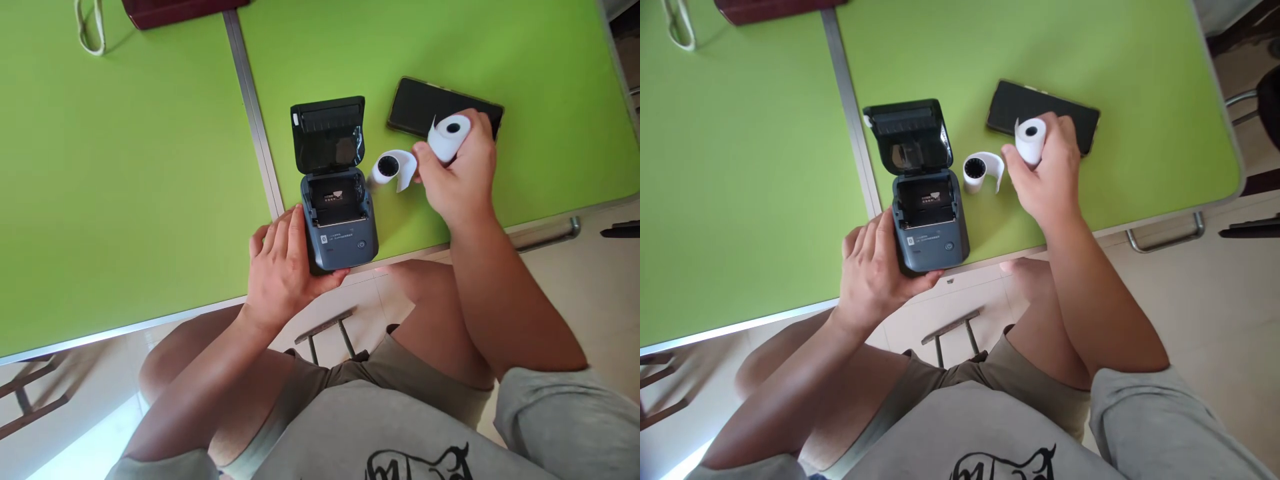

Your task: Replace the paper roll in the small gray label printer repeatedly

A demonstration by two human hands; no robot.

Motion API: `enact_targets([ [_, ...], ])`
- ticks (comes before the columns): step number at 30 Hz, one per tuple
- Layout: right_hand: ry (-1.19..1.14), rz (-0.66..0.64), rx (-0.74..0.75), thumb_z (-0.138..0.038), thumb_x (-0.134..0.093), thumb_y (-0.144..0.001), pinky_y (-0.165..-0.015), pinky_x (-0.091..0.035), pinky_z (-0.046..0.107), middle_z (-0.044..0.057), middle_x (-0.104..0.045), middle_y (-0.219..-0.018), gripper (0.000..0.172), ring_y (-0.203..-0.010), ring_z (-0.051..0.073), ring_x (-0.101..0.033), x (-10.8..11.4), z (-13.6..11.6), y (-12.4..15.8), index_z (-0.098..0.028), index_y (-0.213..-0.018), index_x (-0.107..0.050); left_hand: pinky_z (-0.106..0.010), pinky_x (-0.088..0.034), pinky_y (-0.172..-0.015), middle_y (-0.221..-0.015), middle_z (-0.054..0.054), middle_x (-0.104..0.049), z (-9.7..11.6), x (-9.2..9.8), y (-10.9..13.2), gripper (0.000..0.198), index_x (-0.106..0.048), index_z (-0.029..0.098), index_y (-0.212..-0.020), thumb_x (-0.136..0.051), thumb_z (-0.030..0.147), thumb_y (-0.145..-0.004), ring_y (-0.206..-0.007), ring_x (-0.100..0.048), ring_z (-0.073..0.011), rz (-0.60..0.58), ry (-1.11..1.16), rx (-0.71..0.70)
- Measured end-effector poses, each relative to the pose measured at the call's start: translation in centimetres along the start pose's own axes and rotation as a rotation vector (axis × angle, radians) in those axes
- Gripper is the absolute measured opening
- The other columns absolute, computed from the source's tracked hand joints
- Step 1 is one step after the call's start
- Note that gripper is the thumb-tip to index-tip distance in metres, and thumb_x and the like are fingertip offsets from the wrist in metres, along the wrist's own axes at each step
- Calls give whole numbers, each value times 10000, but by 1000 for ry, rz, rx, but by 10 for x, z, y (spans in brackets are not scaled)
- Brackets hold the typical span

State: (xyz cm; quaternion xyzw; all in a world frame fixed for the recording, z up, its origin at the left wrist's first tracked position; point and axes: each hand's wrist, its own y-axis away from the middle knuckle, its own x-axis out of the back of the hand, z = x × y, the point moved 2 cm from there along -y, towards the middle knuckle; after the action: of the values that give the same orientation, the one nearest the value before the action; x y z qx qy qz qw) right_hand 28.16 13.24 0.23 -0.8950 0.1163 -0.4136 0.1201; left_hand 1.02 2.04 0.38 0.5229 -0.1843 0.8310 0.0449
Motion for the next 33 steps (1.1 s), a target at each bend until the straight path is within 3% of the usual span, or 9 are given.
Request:
enact_targets([
  [2,54,16,42,-188,-738,-792,-897,-477,397,107,-675,-999,281,-956,237,-608,4,-2,2,-270,-913,-498,-519,-413,-1097,-1401,-255,-668,2,0,-1,1047,-418,101,-1557,-500,878,-860,-1272,-653,-396,7,-15,-1],
  [4,31,33,62,-166,-754,-775,-893,-481,392,120,-696,-1031,306,-950,244,-617,7,-5,3,-271,-937,-516,-521,-417,-1079,-1380,-261,-673,3,0,-1,1053,-427,83,-1545,-488,880,-860,-1245,-661,-400,12,-38,-11],
  [10,-26,-44,36,-189,-825,-756,-954,-477,397,139,-752,-1168,550,-1033,254,-678,6,-8,3,-254,-1204,-512,-530,-422,-1057,-1364,-274,-673,3,2,-2,1063,-430,68,-1539,-493,880,-855,-1217,-662,-413,3,-58,-18],
  [14,32,-2,25,-177,-729,-804,-967,-476,433,150,-768,-1145,552,-1043,276,-681,7,-4,4,-190,-1326,-549,-511,-422,-1056,-1365,-273,-674,3,2,-1,1051,-431,63,-1537,-491,870,-866,-1231,-661,-402,0,-62,-23],
  [19,-188,15,118,-207,-697,-828,-804,-556,379,72,-753,-1161,522,-971,228,-723,-1,12,3,-286,-1314,-524,-506,-421,-1060,-1346,-282,-679,4,2,-2,1048,-460,21,-1503,-446,867,-884,-1205,-670,-398,8,-92,-27],
  [22,-173,-25,178,-244,-751,-804,-853,-588,409,52,-753,-1184,603,-1022,248,-739,-3,14,5,-334,-1337,-484,-489,-416,-1066,-1335,-283,-682,5,2,-2,1064,-476,0,-1485,-424,879,-888,-1199,-674,-388,12,-104,-27],
  [26,-78,66,261,-266,-702,-863,-1072,-547,506,86,-676,-1360,519,-1296,303,-648,12,-7,13,-313,-1340,-504,-485,-412,-1070,-1335,-285,-682,4,2,-2,1118,-481,-9,-1479,-344,927,-884,-1199,-670,-384,17,-105,-34],
  [28,-58,88,332,-264,-652,-896,-1104,-530,539,90,-656,-1337,464,-1309,318,-625,19,-24,19,-314,-1335,-511,-489,-414,-1066,-1332,-284,-683,4,1,-2,1125,-478,-9,-1479,-325,934,-885,-1196,-669,-385,18,-105,-38],
  [33,-6,-138,477,-203,-615,-899,-1058,-573,544,102,-619,-1400,502,-1337,342,-600,12,-55,35,-329,-1374,-511,-497,-423,-1050,-1327,-290,-682,4,2,-1,1113,-474,-19,-1476,-355,920,-890,-1179,-672,-389,16,-115,-49],
])
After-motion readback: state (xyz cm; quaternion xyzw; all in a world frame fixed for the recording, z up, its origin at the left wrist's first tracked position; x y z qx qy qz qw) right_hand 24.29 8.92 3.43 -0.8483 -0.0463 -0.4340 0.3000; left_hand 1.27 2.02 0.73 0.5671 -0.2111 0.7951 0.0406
